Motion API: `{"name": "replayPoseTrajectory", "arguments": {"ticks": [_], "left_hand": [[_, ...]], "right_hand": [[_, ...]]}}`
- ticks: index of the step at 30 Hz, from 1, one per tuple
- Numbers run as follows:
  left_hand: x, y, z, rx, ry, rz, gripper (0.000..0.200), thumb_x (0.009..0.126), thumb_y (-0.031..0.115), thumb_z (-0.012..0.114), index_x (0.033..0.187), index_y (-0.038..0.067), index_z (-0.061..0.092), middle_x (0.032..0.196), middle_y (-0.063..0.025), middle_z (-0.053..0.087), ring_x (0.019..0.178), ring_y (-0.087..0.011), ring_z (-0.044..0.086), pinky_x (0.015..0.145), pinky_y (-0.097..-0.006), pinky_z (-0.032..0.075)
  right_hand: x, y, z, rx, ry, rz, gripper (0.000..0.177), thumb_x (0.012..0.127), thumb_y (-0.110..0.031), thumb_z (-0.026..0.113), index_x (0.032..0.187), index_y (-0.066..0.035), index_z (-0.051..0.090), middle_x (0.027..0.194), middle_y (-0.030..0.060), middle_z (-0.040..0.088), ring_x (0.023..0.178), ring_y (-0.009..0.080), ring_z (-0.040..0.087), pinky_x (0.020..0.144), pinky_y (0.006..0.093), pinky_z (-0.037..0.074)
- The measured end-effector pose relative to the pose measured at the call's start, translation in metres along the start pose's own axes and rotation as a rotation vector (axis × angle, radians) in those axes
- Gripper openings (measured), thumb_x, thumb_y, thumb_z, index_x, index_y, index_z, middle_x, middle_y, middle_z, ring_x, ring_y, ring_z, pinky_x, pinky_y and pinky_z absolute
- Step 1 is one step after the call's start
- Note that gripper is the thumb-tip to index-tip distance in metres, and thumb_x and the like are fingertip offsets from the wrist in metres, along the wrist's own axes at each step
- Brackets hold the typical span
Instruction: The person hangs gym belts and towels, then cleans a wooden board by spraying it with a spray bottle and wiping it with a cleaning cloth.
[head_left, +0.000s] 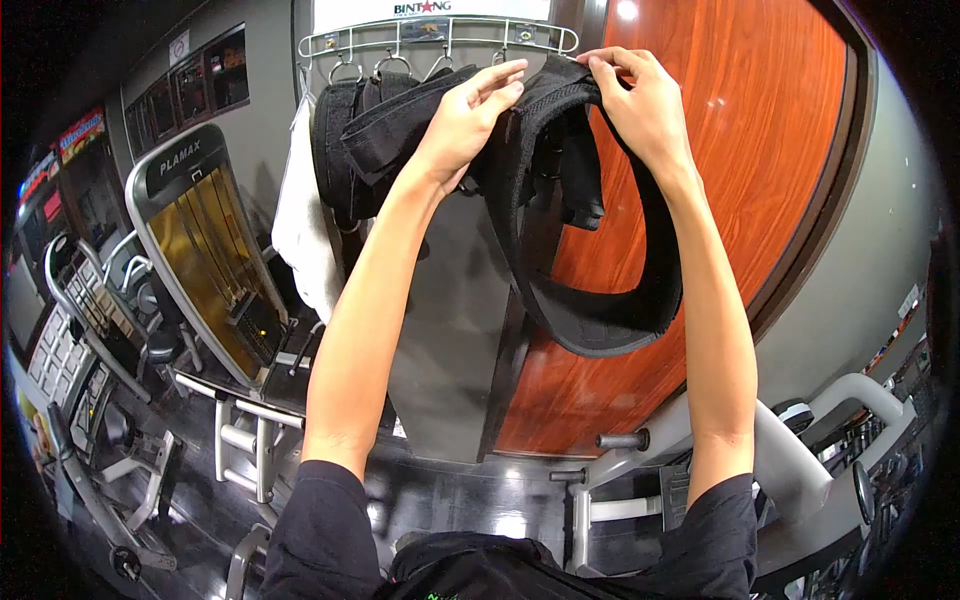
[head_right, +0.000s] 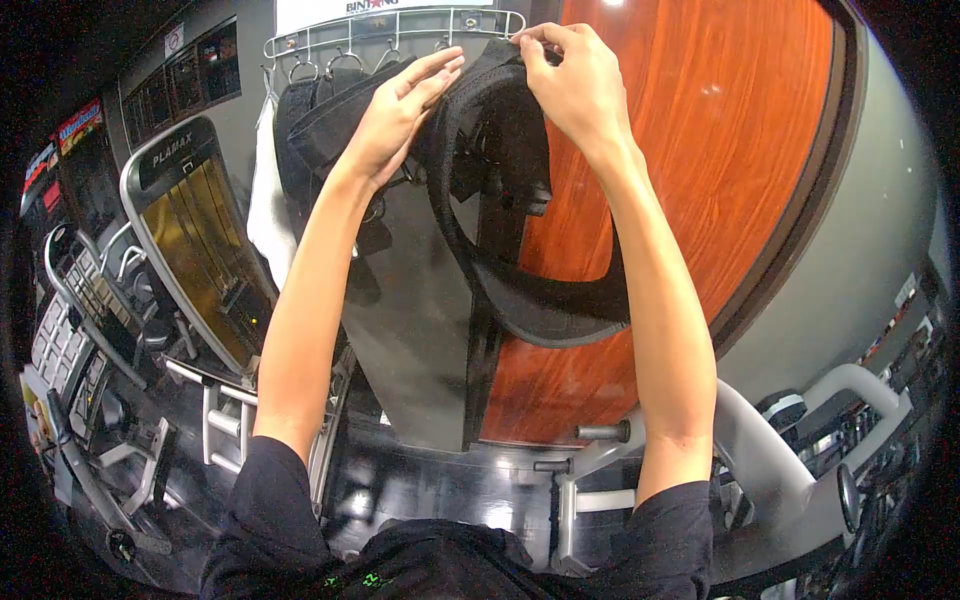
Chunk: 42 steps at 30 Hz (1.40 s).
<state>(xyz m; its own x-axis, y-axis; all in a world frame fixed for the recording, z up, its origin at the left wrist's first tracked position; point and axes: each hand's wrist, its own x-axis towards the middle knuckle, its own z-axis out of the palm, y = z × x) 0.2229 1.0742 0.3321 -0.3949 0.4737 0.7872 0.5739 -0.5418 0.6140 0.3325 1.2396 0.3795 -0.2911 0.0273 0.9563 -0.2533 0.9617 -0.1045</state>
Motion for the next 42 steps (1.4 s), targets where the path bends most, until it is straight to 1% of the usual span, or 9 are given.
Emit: {"name": "replayPoseTrajectory", "arguments": {"ticks": [6,8,11,16,18,24,26,28,42], "left_hand": [[-0.035,0.013,-0.001,-0.159,0.119,-0.016,0.038,0.097,0.015,0.046,0.130,-0.003,0.045,0.132,-0.0178,0.050,0.121,-0.0238,0.050,0.104,-0.0322,0.039],[-0.053,0.024,0.001,-0.100,0.224,-0.011,0.034,0.098,0.013,0.044,0.127,-0.004,0.047,0.128,-0.0187,0.052,0.115,-0.0254,0.055,0.098,-0.0352,0.045],[-0.090,0.029,-0.004,-0.105,0.371,0.084,0.026,0.098,0.012,0.043,0.118,-0.003,0.051,0.108,-0.0160,0.060,0.096,-0.0241,0.063,0.084,-0.0365,0.052],[-0.185,0.032,-0.013,0.000,0.580,0.116,0.016,0.096,0.010,0.043,0.105,0.001,0.053,0.081,-0.0115,0.057,0.070,-0.0195,0.059,0.067,-0.0318,0.048],[-0.235,0.028,-0.020,0.138,0.604,0.002,0.012,0.095,0.009,0.043,0.097,0.000,0.049,0.079,-0.0119,0.055,0.069,-0.0218,0.058,0.065,-0.0333,0.048],[-0.382,0.030,-0.043,0.167,0.867,-0.264,0.011,0.094,0.006,0.045,0.099,-0.002,0.051,0.080,-0.0119,0.053,0.066,-0.0216,0.056,0.062,-0.0334,0.049],[-0.417,0.042,-0.046,0.138,0.996,-0.290,0.012,0.093,0.004,0.046,0.101,-0.001,0.055,0.079,-0.0084,0.059,0.065,-0.0169,0.059,0.063,-0.0277,0.049],[-0.450,0.060,-0.051,0.180,1.053,-0.385,0.011,0.094,0.007,0.046,0.101,0.000,0.051,0.082,-0.0109,0.055,0.068,-0.0206,0.057,0.064,-0.0335,0.049],[-0.561,0.137,-0.083,0.481,1.364,-0.389,0.014,0.093,0.001,0.046,0.100,-0.003,0.058,0.089,-0.0100,0.059,0.076,-0.0159,0.059,0.072,-0.0301,0.051]], "right_hand": [[-0.024,-0.030,-0.005,0.054,0.131,-0.118,0.015,0.083,-0.014,0.062,0.095,-0.010,0.070,0.101,0.0138,0.061,0.098,0.0283,0.059,0.087,0.0365,0.046],[-0.036,-0.044,-0.005,0.133,0.253,-0.237,0.014,0.081,-0.009,0.062,0.092,-0.008,0.070,0.098,0.0127,0.061,0.096,0.0262,0.059,0.084,0.0339,0.046],[-0.062,-0.068,-0.001,0.338,0.288,-0.238,0.011,0.080,-0.003,0.061,0.088,-0.004,0.068,0.093,0.0123,0.061,0.092,0.0234,0.059,0.081,0.0316,0.045],[-0.133,-0.109,0.025,0.939,-0.022,-0.044,0.010,0.081,0.004,0.058,0.088,0.002,0.065,0.086,0.0117,0.060,0.080,0.0181,0.058,0.072,0.0277,0.046],[-0.164,-0.124,0.040,1.107,-0.194,0.109,0.010,0.084,0.004,0.056,0.090,0.002,0.064,0.083,0.0107,0.060,0.074,0.0160,0.058,0.067,0.0259,0.046],[-0.263,-0.158,0.117,1.433,-0.458,0.598,0.011,0.092,-0.005,0.055,0.095,0.003,0.062,0.082,0.0069,0.058,0.072,0.0120,0.056,0.067,0.0249,0.046],[-0.287,-0.179,0.137,1.454,-0.540,0.708,0.011,0.092,-0.005,0.055,0.095,0.003,0.062,0.082,0.0061,0.059,0.072,0.0112,0.056,0.066,0.0248,0.046],[-0.306,-0.202,0.156,1.506,-0.610,0.775,0.012,0.092,-0.005,0.054,0.095,0.003,0.062,0.081,0.0052,0.059,0.072,0.0108,0.056,0.066,0.0251,0.047],[-0.394,-0.335,0.240,1.685,-1.279,0.891,0.013,0.093,-0.009,0.054,0.102,-0.002,0.060,0.079,0.0056,0.059,0.069,0.0119,0.057,0.064,0.0262,0.049]]}}
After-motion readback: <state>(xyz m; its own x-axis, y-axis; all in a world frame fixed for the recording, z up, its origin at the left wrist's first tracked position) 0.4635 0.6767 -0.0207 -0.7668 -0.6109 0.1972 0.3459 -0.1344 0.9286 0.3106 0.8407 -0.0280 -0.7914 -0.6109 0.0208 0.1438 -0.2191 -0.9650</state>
